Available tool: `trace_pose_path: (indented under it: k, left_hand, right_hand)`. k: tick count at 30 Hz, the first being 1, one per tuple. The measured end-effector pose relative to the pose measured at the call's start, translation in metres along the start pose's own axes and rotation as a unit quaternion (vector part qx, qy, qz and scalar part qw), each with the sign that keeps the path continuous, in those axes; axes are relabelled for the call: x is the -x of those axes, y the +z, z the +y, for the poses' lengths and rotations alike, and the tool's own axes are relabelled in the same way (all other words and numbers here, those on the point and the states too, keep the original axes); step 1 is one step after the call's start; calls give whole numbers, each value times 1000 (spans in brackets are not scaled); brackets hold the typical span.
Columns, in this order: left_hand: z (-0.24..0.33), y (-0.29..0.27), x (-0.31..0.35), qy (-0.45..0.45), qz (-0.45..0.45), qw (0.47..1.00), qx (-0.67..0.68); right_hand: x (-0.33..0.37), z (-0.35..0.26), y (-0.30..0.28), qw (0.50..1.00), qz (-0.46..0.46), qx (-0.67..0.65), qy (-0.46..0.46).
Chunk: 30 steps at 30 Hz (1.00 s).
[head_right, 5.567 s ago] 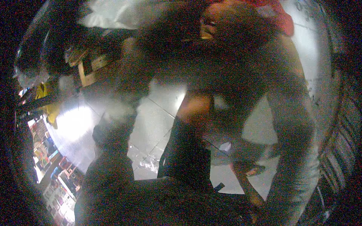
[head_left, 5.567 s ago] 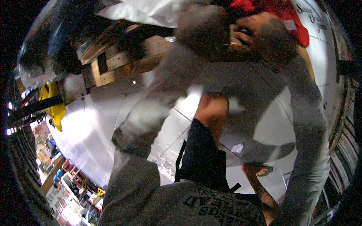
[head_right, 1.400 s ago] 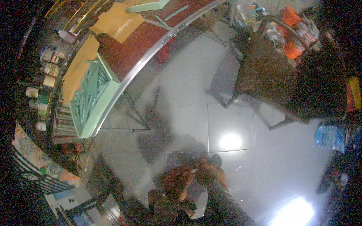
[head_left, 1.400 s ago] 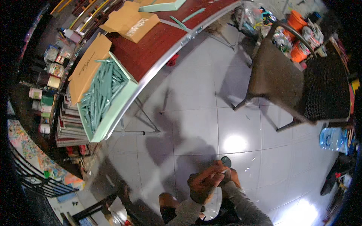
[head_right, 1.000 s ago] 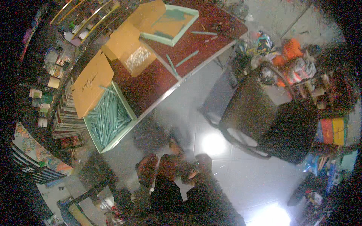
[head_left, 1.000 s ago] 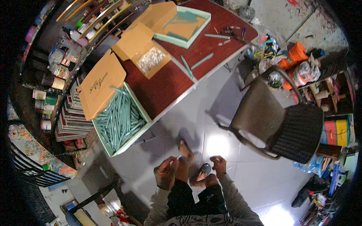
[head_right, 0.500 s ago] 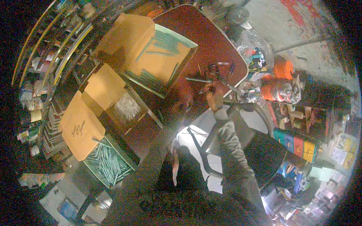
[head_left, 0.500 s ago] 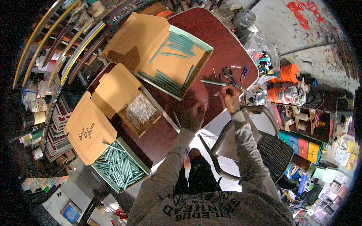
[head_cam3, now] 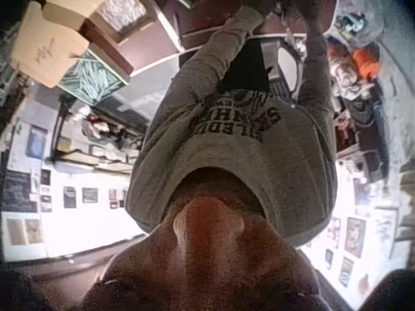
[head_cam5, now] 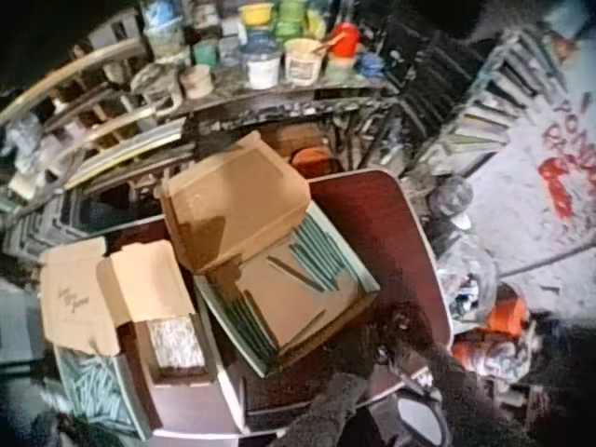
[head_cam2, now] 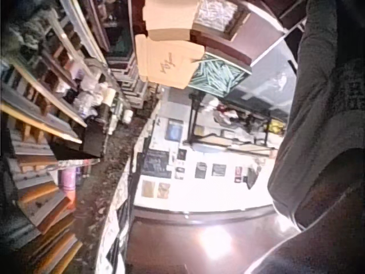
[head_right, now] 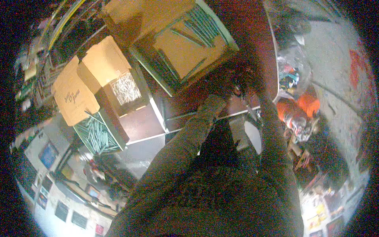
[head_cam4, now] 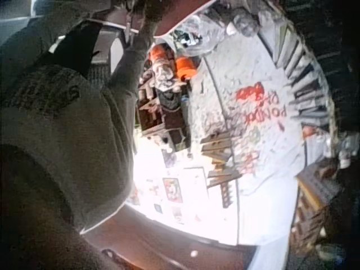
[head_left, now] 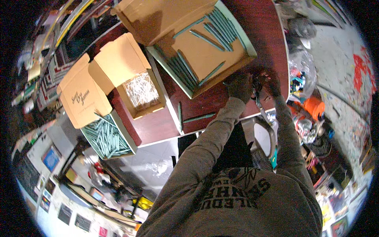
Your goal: The person picks up small metal components from a box, inserts them into a light blue plastic tube, and uses scissors to trim material. They also reach for more components from a pallet on the floor and place them into a bag.
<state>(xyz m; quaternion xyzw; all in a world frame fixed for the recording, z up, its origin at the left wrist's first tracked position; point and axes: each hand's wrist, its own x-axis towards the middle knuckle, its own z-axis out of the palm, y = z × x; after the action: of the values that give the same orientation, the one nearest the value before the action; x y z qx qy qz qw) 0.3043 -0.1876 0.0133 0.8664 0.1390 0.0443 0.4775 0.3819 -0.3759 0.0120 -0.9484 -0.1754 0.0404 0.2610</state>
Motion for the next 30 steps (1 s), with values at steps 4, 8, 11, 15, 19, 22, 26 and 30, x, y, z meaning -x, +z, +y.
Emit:
trace_pose_path:
  k: [4, 8, 11, 15, 19, 22, 26, 30]
  left_hand:
    - [24, -8, -29, -111, -128, 983, -66]
    - [21, 7, -26, 39, 9, 988, -152]
    - [27, -4, -22, 69, 38, 979, -186]
    - [43, -27, -13, 124, 81, 976, -162]
    - [35, -30, -20, 199, 113, 968, -99]
    - [29, -27, -19, 246, 138, 959, -36]
    - [45, -36, -6, 185, 105, 971, 108]
    - [49, -37, 9, 154, 82, 974, 141]
  right_hand:
    - [-9, -3, -12, 996, 24, -22, -77]
    - [-4, -13, -34, 985, 81, -17, -154]
    - [-1, -25, -46, 972, 118, -19, -202]
    - [2, -34, -57, 953, 157, -15, -259]
    - [1, -41, -60, 936, 185, 1, -300]
    - [5, -51, -60, 922, 202, 28, -328]
    - [19, -60, -62, 924, 189, 40, -331]
    - [23, -46, -57, 896, 187, 42, -401]
